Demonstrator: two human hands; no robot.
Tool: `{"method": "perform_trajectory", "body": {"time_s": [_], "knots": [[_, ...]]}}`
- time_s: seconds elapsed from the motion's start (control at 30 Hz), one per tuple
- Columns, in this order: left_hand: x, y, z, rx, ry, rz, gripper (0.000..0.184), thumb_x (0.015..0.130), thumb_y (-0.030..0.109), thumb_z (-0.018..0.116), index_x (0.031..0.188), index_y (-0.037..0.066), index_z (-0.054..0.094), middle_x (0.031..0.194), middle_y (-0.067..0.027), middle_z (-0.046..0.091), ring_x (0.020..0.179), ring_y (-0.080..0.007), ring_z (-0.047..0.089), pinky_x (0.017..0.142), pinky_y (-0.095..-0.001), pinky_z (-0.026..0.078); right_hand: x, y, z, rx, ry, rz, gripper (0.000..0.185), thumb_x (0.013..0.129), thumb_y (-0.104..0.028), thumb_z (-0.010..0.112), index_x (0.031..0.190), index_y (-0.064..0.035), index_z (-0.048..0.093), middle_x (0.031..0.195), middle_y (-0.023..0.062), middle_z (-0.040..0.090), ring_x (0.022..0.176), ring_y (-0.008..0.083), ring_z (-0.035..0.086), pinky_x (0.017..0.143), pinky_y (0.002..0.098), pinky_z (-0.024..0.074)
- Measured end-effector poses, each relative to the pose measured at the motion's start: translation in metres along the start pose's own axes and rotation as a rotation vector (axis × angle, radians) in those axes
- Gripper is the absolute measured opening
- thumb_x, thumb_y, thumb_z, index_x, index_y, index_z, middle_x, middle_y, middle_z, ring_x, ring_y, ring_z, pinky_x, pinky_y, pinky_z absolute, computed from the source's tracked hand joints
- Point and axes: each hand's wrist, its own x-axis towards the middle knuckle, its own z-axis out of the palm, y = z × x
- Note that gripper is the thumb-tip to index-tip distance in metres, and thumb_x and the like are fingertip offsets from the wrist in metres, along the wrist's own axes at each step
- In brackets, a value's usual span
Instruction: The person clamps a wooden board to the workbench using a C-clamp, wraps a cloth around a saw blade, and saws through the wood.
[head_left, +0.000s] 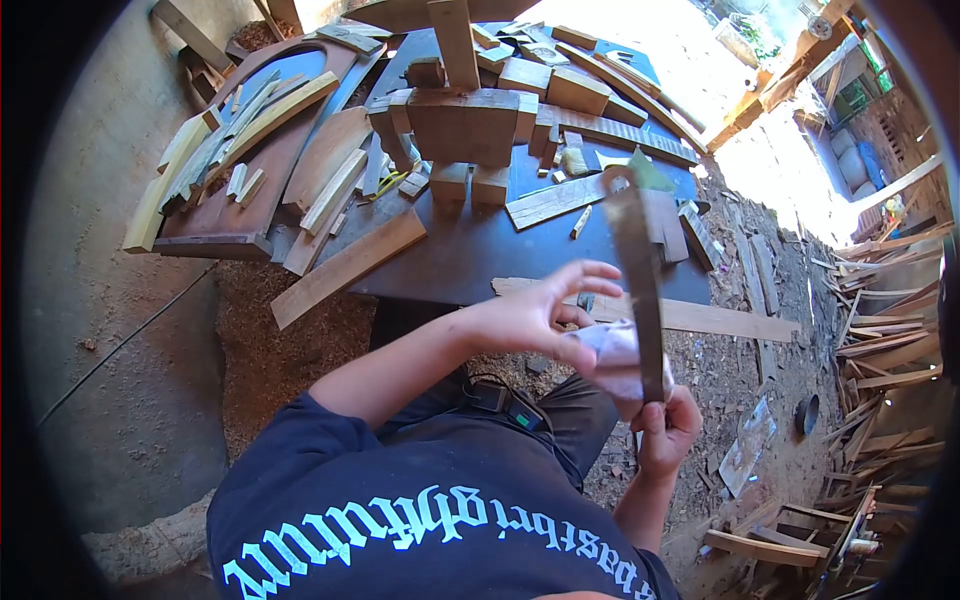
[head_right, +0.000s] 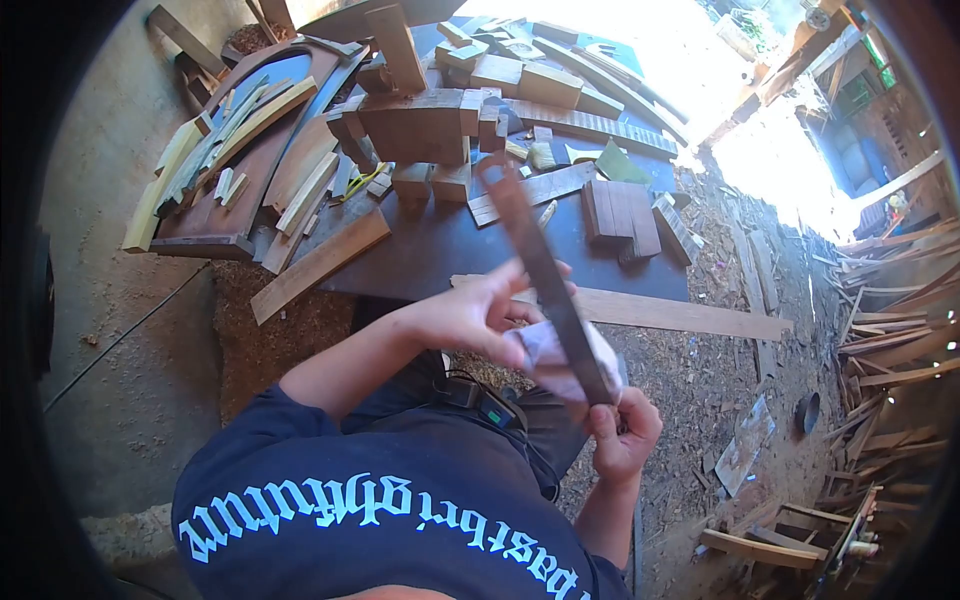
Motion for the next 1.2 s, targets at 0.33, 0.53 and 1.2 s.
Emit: {"method": "perform_trajectory", "body": {"time_s": [0.33,0.53,1.2], "knots": [[0.005,0.025,0.015,0.516,-0.071,-0.400,0.056,0.083,0.027,0.087,0.130,0.004,0.068,0.125,-0.0077,0.062,0.120,-0.0168,0.058,0.106,-0.0336,0.045,0.021,-0.010,-0.007,-0.374,-0.105,-0.227,0.015,0.085,-0.012,0.077,0.095,-0.0018,0.071,0.084,0.0100,0.066,0.073,0.0199,0.062,0.068,0.0294,0.0461],[0.002,-0.004,0.029,0.423,0.053,0.091,0.056,0.090,0.027,0.082,0.133,0.001,0.057,0.119,-0.0085,0.065,0.105,-0.0140,0.062,0.090,-0.0310,0.053,0.011,-0.008,-0.005,-0.494,-0.021,-0.098,0.021,0.086,0.003,0.073,0.107,0.0025,0.073,0.094,0.0180,0.075,0.081,0.0254,0.075,0.069,0.0326,0.0546],[0.020,-0.028,0.052,0.091,0.339,0.051,0.027,0.096,0.015,0.076,0.119,0.004,0.067,0.108,-0.0016,0.070,0.100,-0.0078,0.066,0.087,-0.0269,0.055,0.019,0.005,0.009,-0.452,0.081,-0.256,0.035,0.082,-0.002,0.081,0.117,-0.0023,0.076,0.103,0.0150,0.072,0.082,0.0225,0.066,0.075,0.0343,0.0530]]}}
